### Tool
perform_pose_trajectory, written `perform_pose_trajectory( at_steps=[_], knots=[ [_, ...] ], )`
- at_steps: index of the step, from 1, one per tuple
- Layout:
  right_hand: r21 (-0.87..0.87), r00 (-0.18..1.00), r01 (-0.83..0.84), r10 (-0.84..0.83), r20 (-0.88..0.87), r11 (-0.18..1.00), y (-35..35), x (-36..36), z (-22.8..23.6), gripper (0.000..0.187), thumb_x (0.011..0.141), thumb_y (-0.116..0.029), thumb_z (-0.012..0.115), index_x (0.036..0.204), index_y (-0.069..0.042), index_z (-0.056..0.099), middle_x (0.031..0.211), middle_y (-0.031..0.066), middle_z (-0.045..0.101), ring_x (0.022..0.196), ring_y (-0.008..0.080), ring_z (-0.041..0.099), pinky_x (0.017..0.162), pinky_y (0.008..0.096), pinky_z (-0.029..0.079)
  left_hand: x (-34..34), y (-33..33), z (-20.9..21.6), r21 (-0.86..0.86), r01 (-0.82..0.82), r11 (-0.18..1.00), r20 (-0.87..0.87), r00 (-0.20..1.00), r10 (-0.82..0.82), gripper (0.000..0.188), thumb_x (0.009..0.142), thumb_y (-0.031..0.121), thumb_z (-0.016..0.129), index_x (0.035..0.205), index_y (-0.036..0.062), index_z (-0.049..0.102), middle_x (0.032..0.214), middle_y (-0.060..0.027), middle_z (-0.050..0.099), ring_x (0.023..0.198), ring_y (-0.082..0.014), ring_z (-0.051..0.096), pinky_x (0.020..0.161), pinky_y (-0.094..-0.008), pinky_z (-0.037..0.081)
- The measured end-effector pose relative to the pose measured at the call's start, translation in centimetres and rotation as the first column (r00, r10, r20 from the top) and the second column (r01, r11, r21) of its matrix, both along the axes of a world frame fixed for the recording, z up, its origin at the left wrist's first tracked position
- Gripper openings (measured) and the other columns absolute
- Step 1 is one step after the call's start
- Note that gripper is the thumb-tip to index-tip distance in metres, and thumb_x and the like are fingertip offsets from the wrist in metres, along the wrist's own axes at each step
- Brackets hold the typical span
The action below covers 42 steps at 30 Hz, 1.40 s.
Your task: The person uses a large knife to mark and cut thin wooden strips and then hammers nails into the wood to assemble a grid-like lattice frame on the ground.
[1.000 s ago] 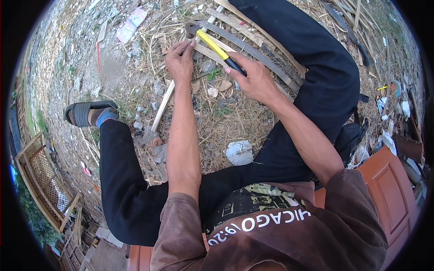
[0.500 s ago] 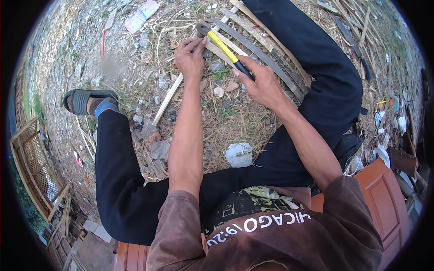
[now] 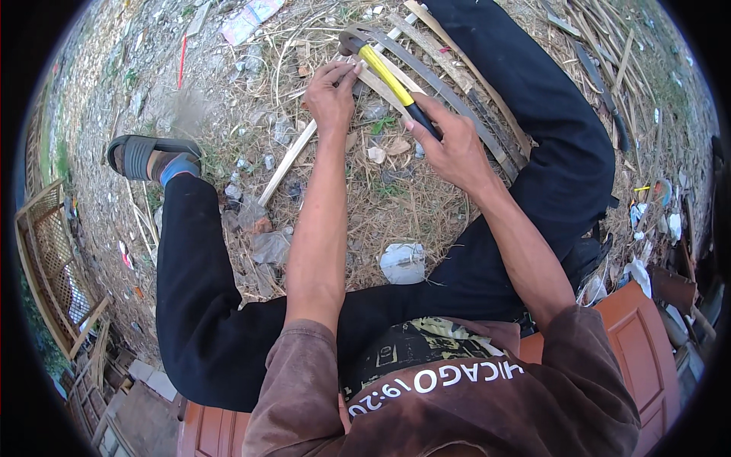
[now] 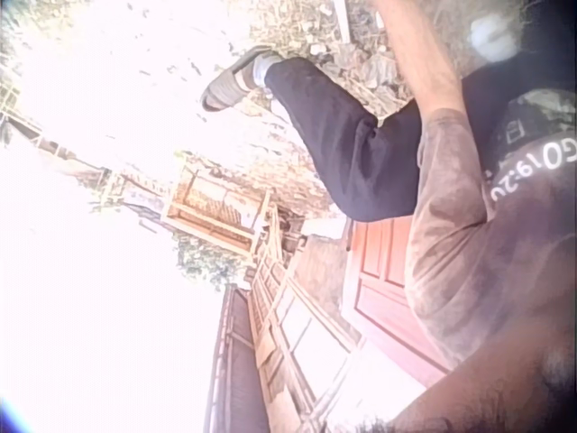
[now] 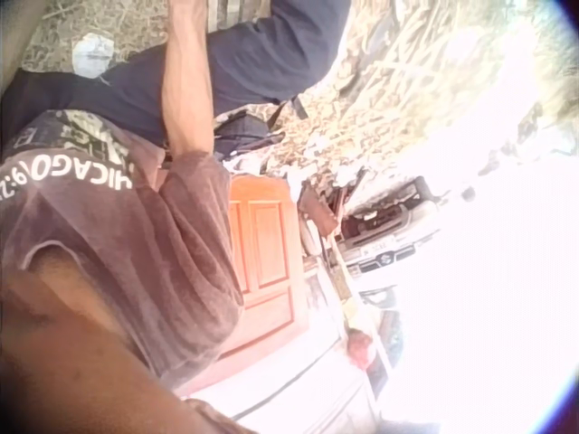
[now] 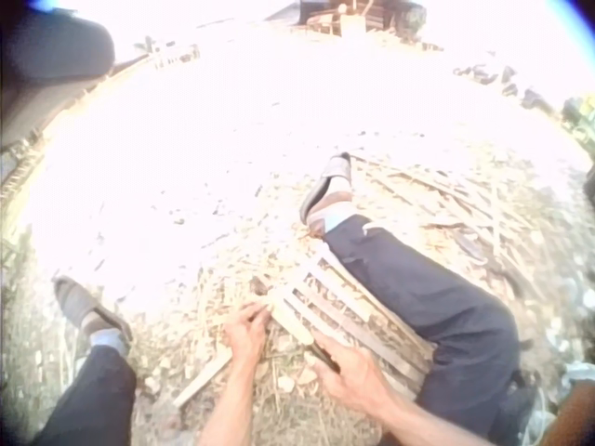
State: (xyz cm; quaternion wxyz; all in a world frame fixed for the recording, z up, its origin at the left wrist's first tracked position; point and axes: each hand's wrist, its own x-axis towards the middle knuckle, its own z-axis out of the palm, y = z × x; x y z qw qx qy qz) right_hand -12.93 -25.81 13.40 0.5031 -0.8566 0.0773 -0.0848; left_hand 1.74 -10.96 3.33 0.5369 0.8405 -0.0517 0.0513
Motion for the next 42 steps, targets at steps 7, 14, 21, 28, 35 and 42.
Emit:
perform_pose_trajectory(
  at_steps=[7,14,21,28,35,42],
  knots=[
    [0.048,0.991,-0.006,0.012,-0.130,0.999,0.2,-0.3,-0.2,0.032,0.092,-0.012,0.065,0.122,0.001,0.060,0.074,0.0202,0.064,0.062,0.0298,0.065,0.060,0.0382,0.048,0.0,0.0,0.3,0.044,-0.026,0.999,-0.030,0.999,0.027,0.019,0.078,0.017,0.082,0.094,0.0069,0.079,0.100,-0.0070,0.073,0.089,-0.0214,0.069,0.083,-0.0319,0.052],
    [-0.009,1.000,0.006,-0.006,-0.013,1.000,0.7,0.0,0.1,0.033,0.092,-0.012,0.066,0.122,0.001,0.060,0.076,0.0221,0.066,0.066,0.0322,0.068,0.063,0.0387,0.050,0.2,-0.1,0.0,0.052,-0.005,0.999,-0.020,1.000,0.006,0.018,0.079,0.020,0.081,0.093,0.0093,0.080,0.099,-0.0051,0.073,0.089,-0.0224,0.068,0.083,-0.0327,0.051],
    [-0.040,0.996,0.024,-0.028,-0.082,0.999,0.6,0.3,0.4,0.034,0.092,-0.015,0.066,0.122,0.000,0.062,0.082,0.0231,0.069,0.073,0.0342,0.070,0.067,0.0395,0.053,0.2,0.1,-0.4,0.147,-0.004,0.989,0.016,1.000,0.002,0.022,0.080,0.022,0.081,0.095,0.0057,0.079,0.099,-0.0050,0.074,0.084,-0.0172,0.069,0.080,-0.0285,0.052],
    [-0.054,0.993,0.015,-0.022,-0.120,0.998,0.7,0.1,0.1,0.034,0.092,-0.014,0.066,0.122,0.001,0.062,0.085,0.0234,0.070,0.074,0.0316,0.071,0.068,0.0374,0.053,0.2,0.2,-0.4,0.155,-0.011,0.988,0.017,1.000,0.009,0.023,0.080,0.024,0.081,0.095,0.0071,0.079,0.099,-0.0019,0.074,0.081,-0.0162,0.069,0.077,-0.0271,0.052],
    [-0.078,0.996,0.006,-0.013,-0.089,0.997,0.3,0.0,-0.2,0.035,0.092,-0.013,0.066,0.122,0.003,0.062,0.085,0.0241,0.069,0.074,0.0326,0.072,0.067,0.0378,0.053,0.0,-0.2,0.3,0.138,0.004,0.990,-0.019,1.000,-0.002,0.020,0.080,0.022,0.081,0.095,0.0079,0.079,0.100,-0.0031,0.074,0.083,-0.0168,0.069,0.080,-0.0280,0.052],
    [-0.013,0.995,0.041,-0.042,-0.089,0.999,0.6,0.4,0.9,0.035,0.092,-0.015,0.067,0.123,0.002,0.062,0.081,0.0211,0.069,0.068,0.0266,0.069,0.064,0.0368,0.052,-0.1,-0.2,0.1,0.089,-0.005,0.996,-0.041,0.999,0.009,0.018,0.079,0.024,0.079,0.093,0.0123,0.080,0.099,-0.0032,0.074,0.093,-0.0235,0.067,0.086,-0.0346,0.050]
  ],
)
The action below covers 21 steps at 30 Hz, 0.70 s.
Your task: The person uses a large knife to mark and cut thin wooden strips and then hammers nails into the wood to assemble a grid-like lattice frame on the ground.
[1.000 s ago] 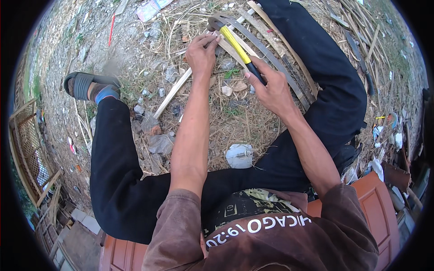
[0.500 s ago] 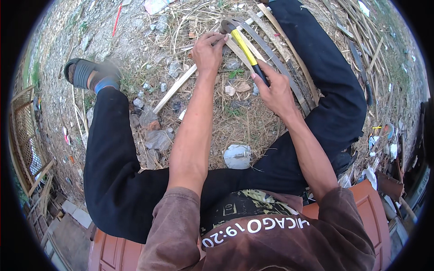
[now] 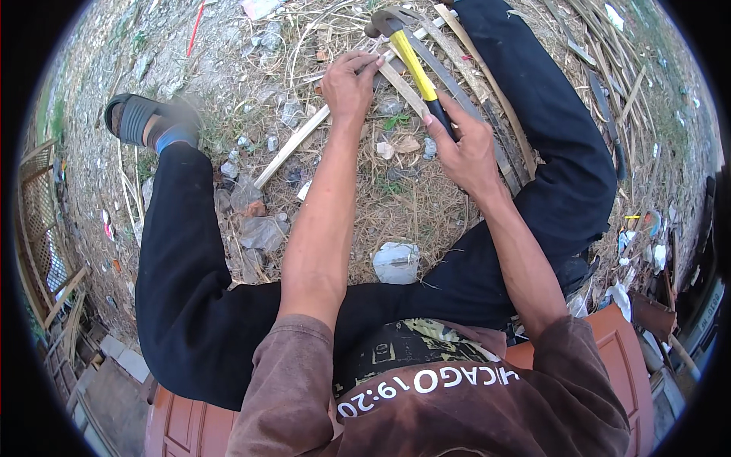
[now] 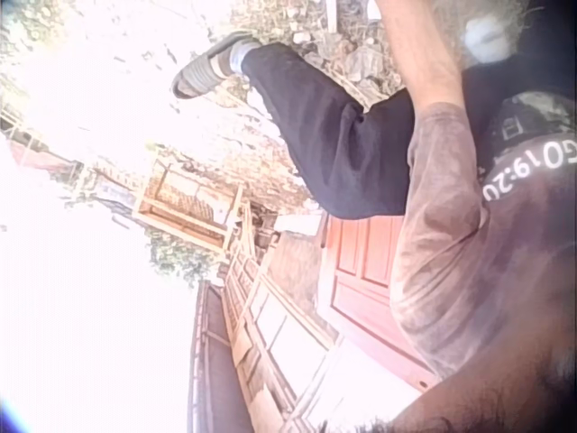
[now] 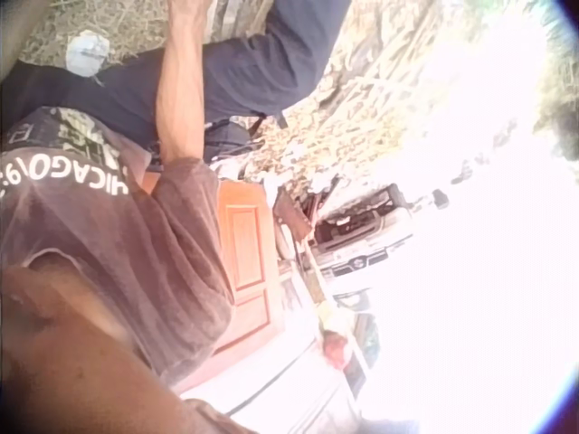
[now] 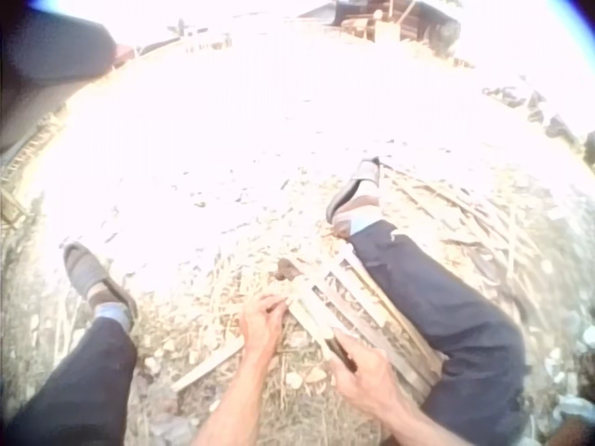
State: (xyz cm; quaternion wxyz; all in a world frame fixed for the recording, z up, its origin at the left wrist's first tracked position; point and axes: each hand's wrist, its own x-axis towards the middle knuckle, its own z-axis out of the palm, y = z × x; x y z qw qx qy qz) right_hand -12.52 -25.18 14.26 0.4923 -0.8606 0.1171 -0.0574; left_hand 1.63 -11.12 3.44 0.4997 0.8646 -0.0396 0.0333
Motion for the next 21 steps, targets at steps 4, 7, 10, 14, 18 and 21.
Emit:
perform_pose_trajectory(
  at_steps=[4,7,10,14,18,21],
  knots=[
    [-0.014,0.999,0.015,-0.016,-0.043,1.000,-0.1,-0.7,-1.7,0.034,0.093,-0.015,0.065,0.123,0.002,0.063,0.080,0.0200,0.069,0.066,0.0235,0.068,0.064,0.0363,0.051,0.3,0.4,-0.1,0.059,0.012,0.998,0.020,1.000,-0.013,0.025,0.079,0.025,0.082,0.097,0.0074,0.079,0.104,-0.0036,0.073,0.088,-0.0174,0.069,0.081,-0.0288,0.052],
    [0.029,0.996,0.047,-0.045,-0.078,0.998,-0.3,-0.9,-1.9,0.034,0.094,-0.016,0.065,0.123,0.002,0.063,0.080,0.0199,0.070,0.067,0.0236,0.069,0.065,0.0359,0.052,0.4,0.5,-0.1,0.064,0.037,0.997,0.002,0.999,-0.037,0.028,0.078,0.026,0.083,0.098,0.0074,0.078,0.105,-0.0034,0.073,0.088,-0.0179,0.068,0.081,-0.0291,0.052],
    [0.057,0.998,0.055,-0.053,-0.031,0.997,-0.4,-0.8,-1.6,0.035,0.093,-0.017,0.066,0.123,0.002,0.063,0.080,0.0196,0.070,0.068,0.0238,0.069,0.067,0.0356,0.052,0.3,0.4,0.1,0.043,0.064,0.997,-0.027,0.998,-0.063,0.031,0.076,0.026,0.084,0.100,0.0075,0.078,0.104,-0.0049,0.073,0.089,-0.0182,0.068,0.082,-0.0297,0.052],
    [0.001,0.999,0.007,-0.007,-0.032,1.000,-0.3,-0.6,-1.4,0.036,0.093,-0.017,0.066,0.123,0.002,0.063,0.079,0.0194,0.069,0.067,0.0230,0.068,0.066,0.0353,0.052,0.0,0.6,0.2,0.044,0.067,0.997,0.035,0.997,-0.068,0.034,0.075,0.025,0.085,0.102,0.0075,0.077,0.103,-0.0078,0.072,0.089,-0.0179,0.068,0.081,-0.0295,0.052],
    [0.009,0.995,-0.006,0.007,-0.097,1.000,-0.2,-0.5,-1.9,0.037,0.093,-0.019,0.066,0.123,0.003,0.063,0.077,0.0200,0.069,0.066,0.0234,0.068,0.066,0.0353,0.052,0.2,0.4,0.2,0.064,0.038,0.997,0.041,0.998,-0.041,0.029,0.076,0.024,0.084,0.099,0.0076,0.078,0.099,-0.0076,0.073,0.086,-0.0170,0.068,0.078,-0.0286,0.052],
    [0.003,0.994,-0.013,0.013,-0.105,1.000,-0.2,-0.4,-1.3,0.037,0.093,-0.020,0.066,0.123,0.003,0.063,0.077,0.0205,0.068,0.066,0.0239,0.068,0.065,0.0355,0.052,0.2,0.4,0.5,-0.024,0.017,1.000,-0.086,0.996,-0.019,0.024,0.078,0.023,0.083,0.096,0.0083,0.078,0.096,-0.0061,0.074,0.084,-0.0164,0.068,0.077,-0.0282,0.051]
  ],
)
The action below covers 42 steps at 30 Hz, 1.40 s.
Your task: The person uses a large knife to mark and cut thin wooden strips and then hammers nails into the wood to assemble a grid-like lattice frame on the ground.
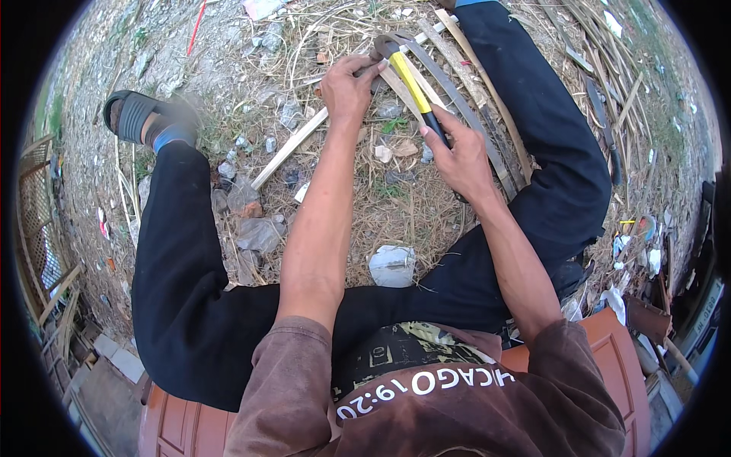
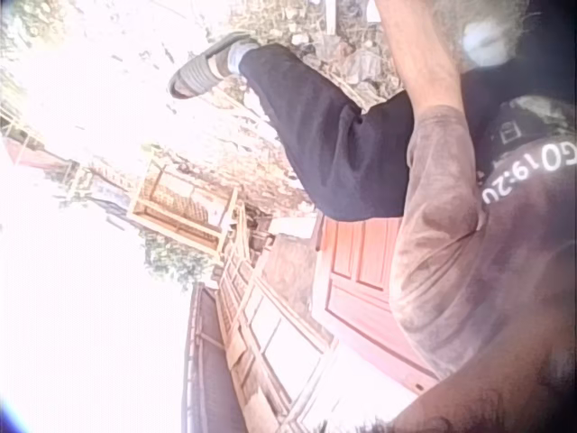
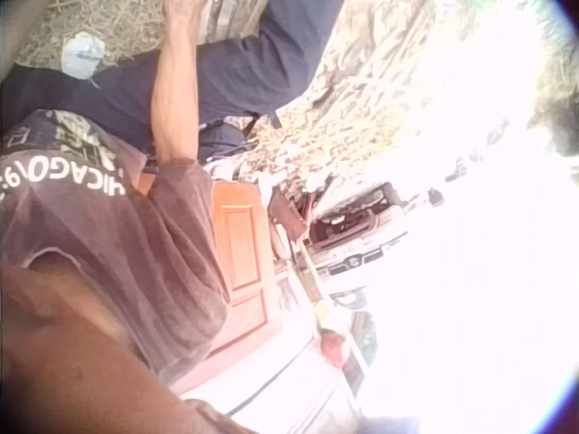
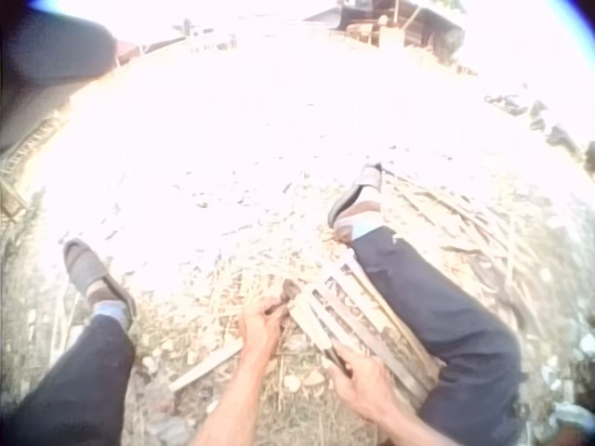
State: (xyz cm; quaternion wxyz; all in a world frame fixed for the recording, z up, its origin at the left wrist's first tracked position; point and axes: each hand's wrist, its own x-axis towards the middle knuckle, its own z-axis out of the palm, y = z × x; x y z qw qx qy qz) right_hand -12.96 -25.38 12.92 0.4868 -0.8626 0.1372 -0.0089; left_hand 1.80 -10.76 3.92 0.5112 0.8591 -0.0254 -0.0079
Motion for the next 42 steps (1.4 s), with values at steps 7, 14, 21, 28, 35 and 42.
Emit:
perform_pose_trajectory(
  at_steps=[7,14,21,28,35,42],
  knots=[
    [-0.026,0.998,0.006,-0.004,0.067,1.000,0.0,-0.1,-0.2,0.037,0.093,-0.018,0.066,0.122,0.003,0.063,0.077,0.0200,0.069,0.066,0.0243,0.068,0.065,0.0358,0.052,0.0,-0.2,-0.1,-0.006,-0.019,1.000,0.078,0.997,0.020,0.019,0.079,0.022,0.081,0.093,0.0097,0.079,0.095,-0.0046,0.074,0.083,-0.0158,0.068,0.076,-0.0281,0.052],
    [-0.123,0.998,-0.015,0.023,0.061,0.992,-0.2,0.1,0.3,0.034,0.091,-0.013,0.066,0.121,0.002,0.063,0.078,0.0226,0.068,0.066,0.0285,0.069,0.062,0.0362,0.051,0.0,-0.3,-0.4,0.012,-0.019,1.000,0.088,0.996,0.018,0.019,0.079,0.024,0.082,0.092,0.0095,0.079,0.095,-0.0051,0.074,0.086,-0.0161,0.069,0.077,-0.0288,0.053],
    [-0.038,0.966,0.065,-0.053,0.253,0.997,-0.1,0.8,2.0,0.033,0.091,-0.010,0.066,0.121,0.003,0.062,0.075,0.0209,0.066,0.062,0.0283,0.068,0.059,0.0364,0.051,-0.2,-0.5,-0.5,0.028,-0.038,0.999,0.136,0.990,0.034,0.020,0.078,0.024,0.083,0.092,0.0090,0.079,0.097,-0.0058,0.074,0.088,-0.0169,0.069,0.079,-0.0287,0.052],
    [-0.091,0.987,0.018,-0.004,0.160,0.996,0.2,1.0,3.3,0.031,0.091,-0.009,0.065,0.120,0.003,0.063,0.077,0.0244,0.067,0.066,0.0338,0.069,0.060,0.0378,0.051,0.0,-0.2,-0.8,0.023,-0.033,0.999,0.138,0.990,0.030,0.020,0.079,0.023,0.082,0.092,0.0090,0.079,0.096,-0.0053,0.075,0.087,-0.0169,0.069,0.080,-0.0285,0.052],
    [-0.077,0.996,0.003,0.003,0.086,0.997,0.3,0.6,0.7,0.034,0.091,-0.012,0.066,0.121,0.003,0.062,0.076,0.0233,0.066,0.064,0.0300,0.069,0.060,0.0375,0.051,0.4,-0.1,-0.9,0.010,-0.040,0.999,0.163,0.986,0.038,0.016,0.079,0.024,0.080,0.090,0.0130,0.080,0.093,-0.0048,0.074,0.088,-0.0208,0.069,0.080,-0.0332,0.052],
    [-0.055,0.999,0.008,-0.011,-0.046,0.998,0.0,0.2,-0.2,0.033,0.094,-0.015,0.064,0.123,0.001,0.063,0.075,0.0163,0.067,0.065,0.0191,0.065,0.064,0.0349,0.051,-0.3,-0.4,-0.8,0.087,-0.030,0.996,0.240,0.971,0.008,0.019,0.081,0.023,0.080,0.095,0.0106,0.079,0.095,-0.0048,0.074,0.084,-0.0183,0.069,0.078,-0.0297,0.052]
  ],
)
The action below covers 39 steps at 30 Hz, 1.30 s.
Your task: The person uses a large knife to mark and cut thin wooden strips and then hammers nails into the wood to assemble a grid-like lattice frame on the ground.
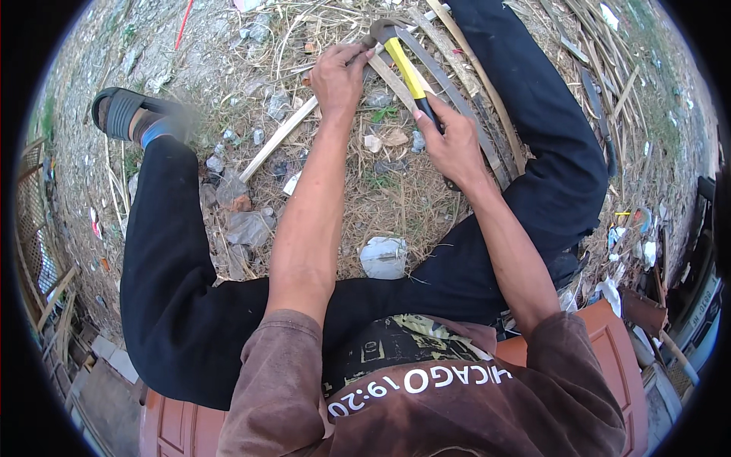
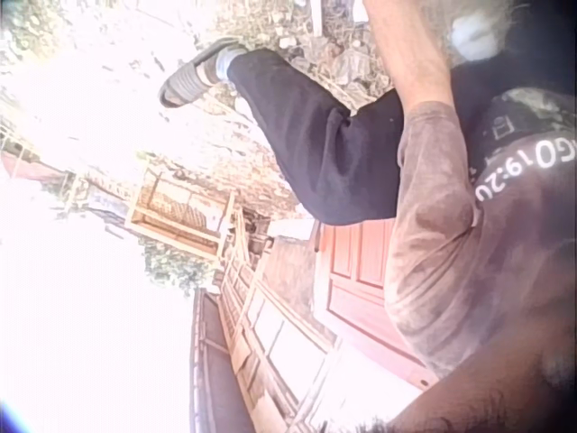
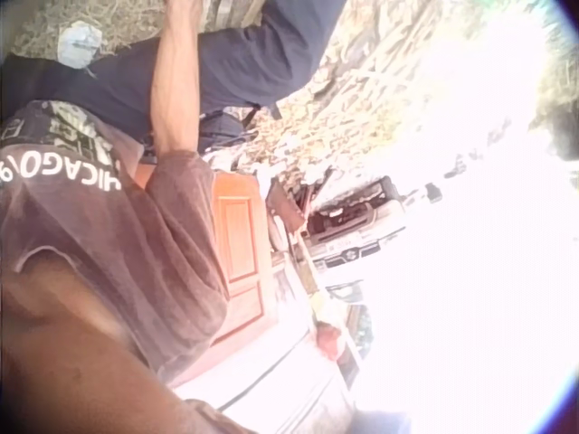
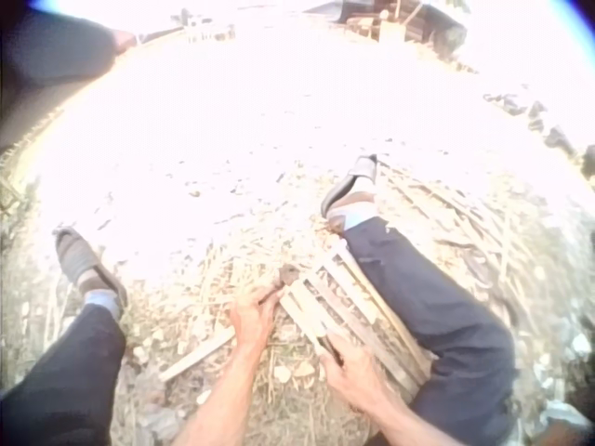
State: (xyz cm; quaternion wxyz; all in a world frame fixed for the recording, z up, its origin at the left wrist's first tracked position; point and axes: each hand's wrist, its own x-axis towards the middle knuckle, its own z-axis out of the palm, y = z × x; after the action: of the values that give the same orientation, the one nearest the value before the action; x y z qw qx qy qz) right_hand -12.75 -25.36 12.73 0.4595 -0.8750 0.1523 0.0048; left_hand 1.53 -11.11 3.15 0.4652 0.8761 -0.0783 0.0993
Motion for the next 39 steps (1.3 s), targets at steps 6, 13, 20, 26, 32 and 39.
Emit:
perform_pose_trajectory(
  at_steps=[6,13,20,26,32,39],
  knots=[
    [0.157,0.996,0.077,-0.083,0.026,0.984,-0.3,0.5,1.1,0.034,0.096,-0.018,0.062,0.124,0.001,0.062,0.075,0.0126,0.066,0.067,0.0161,0.062,0.065,0.0331,0.050,0.1,0.0,0.0,-0.029,0.024,0.999,-0.054,0.998,-0.026,0.021,0.081,0.025,0.080,0.095,0.0094,0.078,0.095,-0.0048,0.073,0.082,-0.0184,0.067,0.076,-0.0314,0.052],
    [0.445,0.977,0.159,-0.078,-0.197,0.881,-0.3,0.0,-1.0,0.030,0.098,-0.018,0.060,0.123,-0.001,0.063,0.068,0.0020,0.060,0.053,0.0083,0.053,0.051,0.0274,0.044,0.0,0.3,0.6,0.058,0.034,0.998,-0.132,0.991,-0.026,0.047,0.070,0.038,0.087,0.108,0.0108,0.076,0.099,-0.0077,0.073,0.090,-0.0214,0.067,0.081,-0.0342,0.052],
    [0.586,0.967,0.210,-0.078,-0.241,0.783,-0.8,0.1,-0.4,0.025,0.101,-0.018,0.057,0.120,-0.003,0.062,0.066,-0.0021,0.052,0.048,0.0050,0.047,0.042,0.0228,0.038,-0.3,0.0,0.9,0.097,0.056,0.994,-0.106,0.993,-0.046,0.049,0.069,0.038,0.087,0.107,0.0091,0.076,0.109,-0.0082,0.073,0.100,-0.0230,0.068,0.088,-0.0342,0.052],
    [0.592,0.964,0.199,-0.048,-0.260,0.781,-0.7,0.2,0.2,0.020,0.101,-0.018,0.056,0.110,-0.002,0.062,0.066,-0.0016,0.052,0.048,0.0054,0.047,0.043,0.0226,0.038,-0.3,-0.1,0.9,0.031,0.040,0.999,-0.141,0.989,-0.035,0.040,0.072,0.034,0.086,0.101,0.0078,0.078,0.104,-0.0067,0.074,0.095,-0.0218,0.069,0.085,-0.0322,0.051],
    [0.585,0.970,0.178,-0.039,-0.242,0.792,-0.6,0.2,-0.1,0.018,0.101,-0.018,0.056,0.105,-0.002,0.061,0.066,-0.0015,0.052,0.048,0.0054,0.047,0.042,0.0229,0.038,-0.1,-0.2,0.0,0.006,-0.014,1.000,-0.104,0.994,0.015,0.029,0.074,0.036,0.083,0.091,0.0127,0.080,0.097,-0.0027,0.075,0.091,-0.0236,0.066,0.083,-0.0359,0.047],
    [0.596,0.963,0.187,-0.026,-0.267,0.781,-0.8,0.3,0.3,0.016,0.100,-0.018,0.057,0.101,-0.003,0.060,0.065,-0.0019,0.050,0.046,0.0055,0.046,0.040,0.0233,0.038,0.0,-0.6,0.1,0.028,-0.022,0.999,-0.073,0.997,0.024,0.028,0.077,0.029,0.081,0.093,0.0061,0.078,0.090,-0.0055,0.075,0.080,-0.0215,0.070,0.074,-0.0314,0.051]
  ],
)
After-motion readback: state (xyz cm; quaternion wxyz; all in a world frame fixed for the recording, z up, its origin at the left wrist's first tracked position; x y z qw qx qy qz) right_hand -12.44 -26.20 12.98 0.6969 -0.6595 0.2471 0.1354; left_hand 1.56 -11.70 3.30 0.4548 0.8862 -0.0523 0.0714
